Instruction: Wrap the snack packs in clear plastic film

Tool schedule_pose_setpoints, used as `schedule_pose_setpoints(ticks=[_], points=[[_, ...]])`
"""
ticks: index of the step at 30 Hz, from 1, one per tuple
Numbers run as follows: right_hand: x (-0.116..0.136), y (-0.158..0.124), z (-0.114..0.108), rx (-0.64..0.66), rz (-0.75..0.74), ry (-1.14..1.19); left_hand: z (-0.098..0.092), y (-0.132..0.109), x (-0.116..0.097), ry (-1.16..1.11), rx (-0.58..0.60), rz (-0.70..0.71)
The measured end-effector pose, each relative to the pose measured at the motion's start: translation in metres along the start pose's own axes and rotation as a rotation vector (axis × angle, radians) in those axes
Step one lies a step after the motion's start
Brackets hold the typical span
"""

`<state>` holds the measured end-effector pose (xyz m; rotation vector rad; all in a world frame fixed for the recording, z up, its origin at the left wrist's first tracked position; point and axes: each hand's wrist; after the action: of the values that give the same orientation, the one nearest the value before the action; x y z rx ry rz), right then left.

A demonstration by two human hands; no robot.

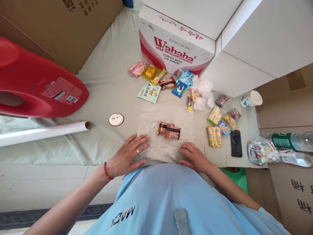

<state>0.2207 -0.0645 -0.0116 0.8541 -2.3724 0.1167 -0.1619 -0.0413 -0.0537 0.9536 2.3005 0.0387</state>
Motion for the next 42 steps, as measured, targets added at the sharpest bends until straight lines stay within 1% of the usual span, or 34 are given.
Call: schedule_pose_setpoints(ticks=[2,4,6,8,9,10,12,14,16,18,20,23,26,32,36,39,40,42], points=[[-0.002,-0.014,0.010,0.006,0.045,-0.011,0.004,-0.005,0.002,0.015,0.031,-0.017],[-0.002,-0.015,0.016,-0.045,0.079,0.034,0.006,-0.004,0.003,0.020,0.024,-0.053],[-0.001,-0.004,0.019,-0.156,0.118,0.061,0.006,0.001,0.003,0.018,0.000,-0.080],[-0.003,0.016,0.019,-0.267,0.173,-0.004,0.005,0.005,0.002,0.019,-0.010,-0.087],[-0.005,0.026,0.018,-0.289,0.199,-0.056,0.004,0.006,0.002,0.024,-0.009,-0.086],[-0.008,0.037,0.018,-0.279,0.217,-0.103,0.004,0.005,0.001,0.031,-0.008,-0.086],[-0.015,0.057,0.017,-0.200,0.228,-0.154,0.003,0.001,-0.001,0.048,-0.006,-0.084],[-0.020,0.072,0.014,-0.136,0.214,-0.171,0.003,-0.005,-0.004,0.064,-0.008,-0.083],[-0.021,0.083,0.009,-0.117,0.184,-0.174,0.004,-0.012,-0.006,0.077,-0.013,-0.088],[-0.017,0.093,0.004,-0.112,0.149,-0.182,0.005,-0.018,-0.008,0.090,-0.026,-0.103],[-0.011,0.102,0.001,-0.076,0.131,-0.205,0.007,-0.021,-0.009,0.097,-0.039,-0.123],[-0.003,0.114,0.001,-0.013,0.144,-0.237,0.010,-0.023,-0.010,0.099,-0.065,-0.147],[0.000,0.120,0.004,-0.006,0.150,-0.250,0.012,-0.025,-0.008,0.094,-0.091,-0.153],[0.000,0.122,0.007,-0.021,0.136,-0.254,0.012,-0.026,-0.008,0.090,-0.136,-0.157],[0.000,0.113,-0.003,-0.084,0.084,-0.187,0.011,-0.025,-0.009,0.077,-0.158,-0.164],[0.002,0.087,-0.010,-0.123,-0.005,-0.074,0.011,-0.025,-0.010,0.070,-0.179,-0.173],[0.002,0.075,-0.008,-0.130,-0.040,-0.041,0.011,-0.024,-0.011,0.068,-0.187,-0.180],[0.002,0.046,0.001,-0.131,-0.089,-0.019,0.011,-0.023,-0.012,0.064,-0.197,-0.198]])
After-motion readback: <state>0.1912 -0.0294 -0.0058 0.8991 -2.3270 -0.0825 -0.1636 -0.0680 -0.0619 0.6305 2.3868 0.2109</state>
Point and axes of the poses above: each hand's wrist, its own y-axis towards the middle knuckle, its own z-axis out of the palm, x = y × z, and after that the axes turned 8 degrees about -x, right-handed
